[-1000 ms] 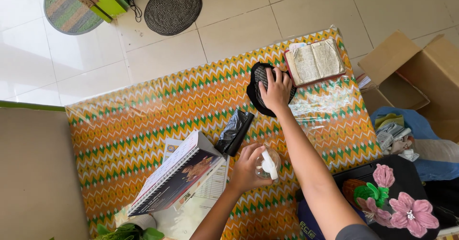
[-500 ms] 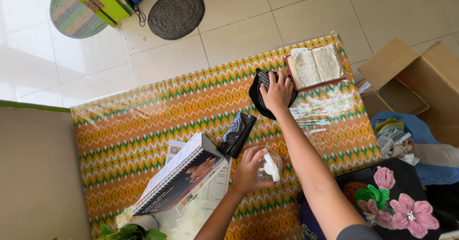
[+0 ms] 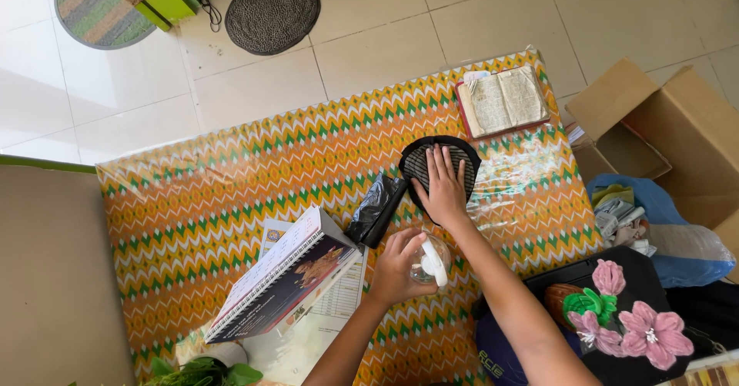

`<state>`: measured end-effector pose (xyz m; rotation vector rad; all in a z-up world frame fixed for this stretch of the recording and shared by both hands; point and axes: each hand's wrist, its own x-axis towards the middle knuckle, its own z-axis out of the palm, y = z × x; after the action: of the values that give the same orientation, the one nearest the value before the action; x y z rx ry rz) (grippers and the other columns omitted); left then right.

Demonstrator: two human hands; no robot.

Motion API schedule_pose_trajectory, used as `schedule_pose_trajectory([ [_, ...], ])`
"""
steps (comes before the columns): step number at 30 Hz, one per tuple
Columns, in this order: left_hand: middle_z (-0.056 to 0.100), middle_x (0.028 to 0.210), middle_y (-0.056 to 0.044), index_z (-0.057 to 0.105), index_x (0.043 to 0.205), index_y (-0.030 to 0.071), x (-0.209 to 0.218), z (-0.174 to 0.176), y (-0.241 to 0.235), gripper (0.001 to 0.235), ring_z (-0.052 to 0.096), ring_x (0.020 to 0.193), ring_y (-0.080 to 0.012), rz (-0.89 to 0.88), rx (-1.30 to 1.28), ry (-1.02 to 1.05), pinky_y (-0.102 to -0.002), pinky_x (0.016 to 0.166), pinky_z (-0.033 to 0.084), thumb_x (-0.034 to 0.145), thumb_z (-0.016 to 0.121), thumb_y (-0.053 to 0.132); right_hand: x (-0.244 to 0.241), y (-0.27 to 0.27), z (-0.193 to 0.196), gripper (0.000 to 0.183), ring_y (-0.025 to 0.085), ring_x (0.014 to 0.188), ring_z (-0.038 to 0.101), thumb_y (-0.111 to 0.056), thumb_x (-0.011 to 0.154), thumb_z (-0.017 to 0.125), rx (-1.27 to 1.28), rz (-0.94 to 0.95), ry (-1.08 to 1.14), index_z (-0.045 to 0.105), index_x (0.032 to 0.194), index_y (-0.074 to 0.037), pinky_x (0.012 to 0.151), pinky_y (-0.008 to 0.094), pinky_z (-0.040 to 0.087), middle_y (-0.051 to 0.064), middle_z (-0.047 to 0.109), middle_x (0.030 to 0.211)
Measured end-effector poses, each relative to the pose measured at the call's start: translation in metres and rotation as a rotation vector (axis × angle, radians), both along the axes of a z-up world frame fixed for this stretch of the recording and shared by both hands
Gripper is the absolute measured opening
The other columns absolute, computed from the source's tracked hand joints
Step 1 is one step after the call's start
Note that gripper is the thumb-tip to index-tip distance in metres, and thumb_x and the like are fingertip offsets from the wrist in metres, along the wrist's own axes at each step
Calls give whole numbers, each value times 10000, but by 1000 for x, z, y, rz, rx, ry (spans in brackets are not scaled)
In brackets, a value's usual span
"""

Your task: The person cleans a table surface using a spray bottle and a black cloth. They move a book and a potted plant aside to wipe the area underneath, then return the items to their original positions.

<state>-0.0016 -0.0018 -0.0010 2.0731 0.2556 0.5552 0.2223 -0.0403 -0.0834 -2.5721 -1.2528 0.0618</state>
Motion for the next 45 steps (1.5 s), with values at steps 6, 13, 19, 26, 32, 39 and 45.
schedule_pose_trajectory([
  [6, 585, 1366, -183, 498, 1429, 130, 4, -4, 3, 1001, 589, 1245, -405, -12, 3, -12, -473, 1022, 528, 556, 964, 285, 37, 38, 8, 787, 319, 1564, 223, -543, 1020, 460, 44, 43, -1, 299, 1617, -58, 1247, 570, 115, 159, 284, 1682],
  [13, 574, 1409, -198, 464, 1477, 186, 2, -7, 2, 1030, 598, 1279, -413, -4, -5, -60, -481, 1014, 556, 588, 973, 295, 103, 111, -5, 764, 298, 1562, 252, -556, 1010, 479, 73, 34, -114, 340, 1620, -118, 1242, 561, 119, 133, 305, 1690],
  [19, 575, 1389, -204, 483, 1444, 174, 0, 0, -2, 1020, 601, 1258, -421, 16, -11, 17, -478, 1025, 542, 560, 976, 303, 93, 96, -2, 702, 304, 1562, 276, -536, 1049, 477, 97, 44, -80, 367, 1613, -132, 1245, 536, 180, 124, 313, 1694],
  [26, 570, 1415, -204, 467, 1468, 165, 0, -4, 0, 1017, 596, 1272, -418, -16, -33, -27, -468, 1040, 541, 593, 966, 301, 12, 5, 9, 723, 330, 1547, 282, -547, 1028, 479, 81, 105, -17, 365, 1601, -121, 1232, 532, 210, 150, 302, 1681],
  [32, 573, 1403, -212, 468, 1470, 178, 1, -9, 2, 1007, 606, 1266, -425, -7, -5, -50, -483, 1023, 546, 619, 983, 333, 26, 22, 2, 724, 306, 1558, 295, -544, 1014, 499, 16, 145, -147, 377, 1609, -151, 1245, 546, 193, 124, 317, 1691],
  [39, 572, 1409, -226, 470, 1466, 187, 2, -16, 4, 1006, 607, 1273, -431, -21, -28, -67, -481, 1014, 559, 619, 996, 326, 88, 120, 10, 736, 319, 1542, 260, -559, 994, 483, 81, 131, -95, 380, 1593, -145, 1229, 556, 159, 126, 300, 1674],
  [45, 572, 1403, -221, 468, 1463, 176, 1, -7, 0, 1034, 601, 1276, -431, -28, -53, -23, -480, 1013, 555, 580, 993, 289, 106, 155, -1, 667, 302, 1561, 235, -551, 1054, 399, 48, 38, -74, 365, 1606, -179, 1254, 551, 147, 88, 266, 1700],
])
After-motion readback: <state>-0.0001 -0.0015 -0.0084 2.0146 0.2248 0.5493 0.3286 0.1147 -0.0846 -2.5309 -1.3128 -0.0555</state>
